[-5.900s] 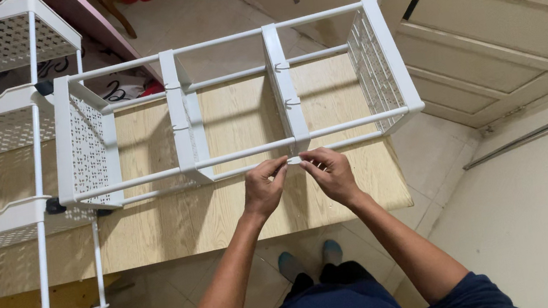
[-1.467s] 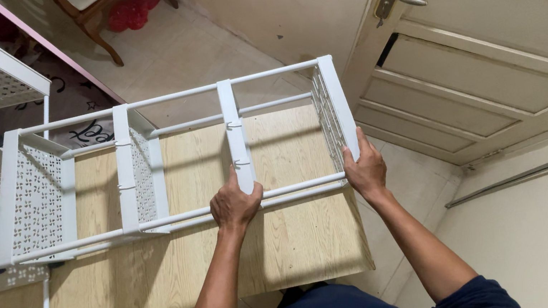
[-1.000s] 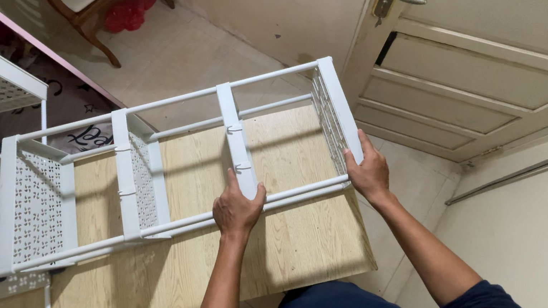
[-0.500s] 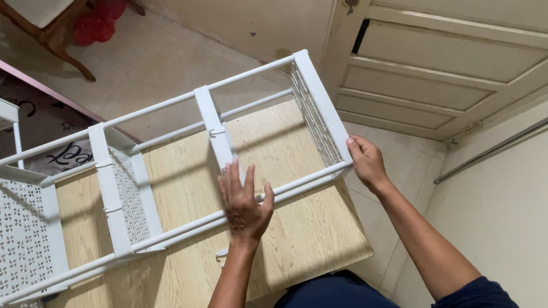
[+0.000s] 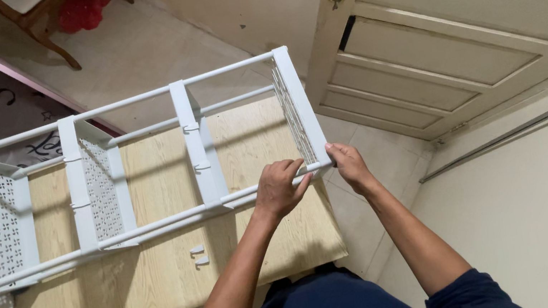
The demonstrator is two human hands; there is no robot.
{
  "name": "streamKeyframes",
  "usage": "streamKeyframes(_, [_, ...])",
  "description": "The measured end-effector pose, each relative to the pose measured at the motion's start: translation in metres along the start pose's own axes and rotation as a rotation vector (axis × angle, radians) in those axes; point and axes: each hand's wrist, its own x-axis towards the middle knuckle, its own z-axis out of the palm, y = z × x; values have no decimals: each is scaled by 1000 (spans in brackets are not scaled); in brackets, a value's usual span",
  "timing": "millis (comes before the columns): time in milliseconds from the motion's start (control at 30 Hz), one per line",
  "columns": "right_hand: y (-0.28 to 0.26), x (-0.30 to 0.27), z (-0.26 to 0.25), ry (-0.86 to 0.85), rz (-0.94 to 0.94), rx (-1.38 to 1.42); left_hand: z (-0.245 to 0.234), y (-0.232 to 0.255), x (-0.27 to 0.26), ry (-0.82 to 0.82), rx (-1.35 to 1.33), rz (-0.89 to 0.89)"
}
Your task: The person assembles a white plastic storage cart by hand. They remove small white plastic clips from the frame, detach a perforated basket, and then reattach the basket to the frame, securing it with the clips.
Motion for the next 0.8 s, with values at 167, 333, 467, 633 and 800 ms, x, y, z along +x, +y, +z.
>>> streamKeyframes(167, [-7, -9, -1, -86, 9, 6, 17, 11, 3, -105, 54, -91])
streamKeyframes(333, [-25, -14, 5, -101, -17, -188, 22, 11, 7, -110, 76, -104])
streamKeyframes(467, [-30, -14, 4, -112, 12, -278, 27, 11, 8, -137, 114, -105])
streamKeyframes(633, [-29, -12, 5, -106, -28, -287, 29, 10, 13, -123, 114, -89])
streamKeyframes(800, [-33, -17, 7, -52, -15, -432, 31, 9, 9, -118, 135, -92])
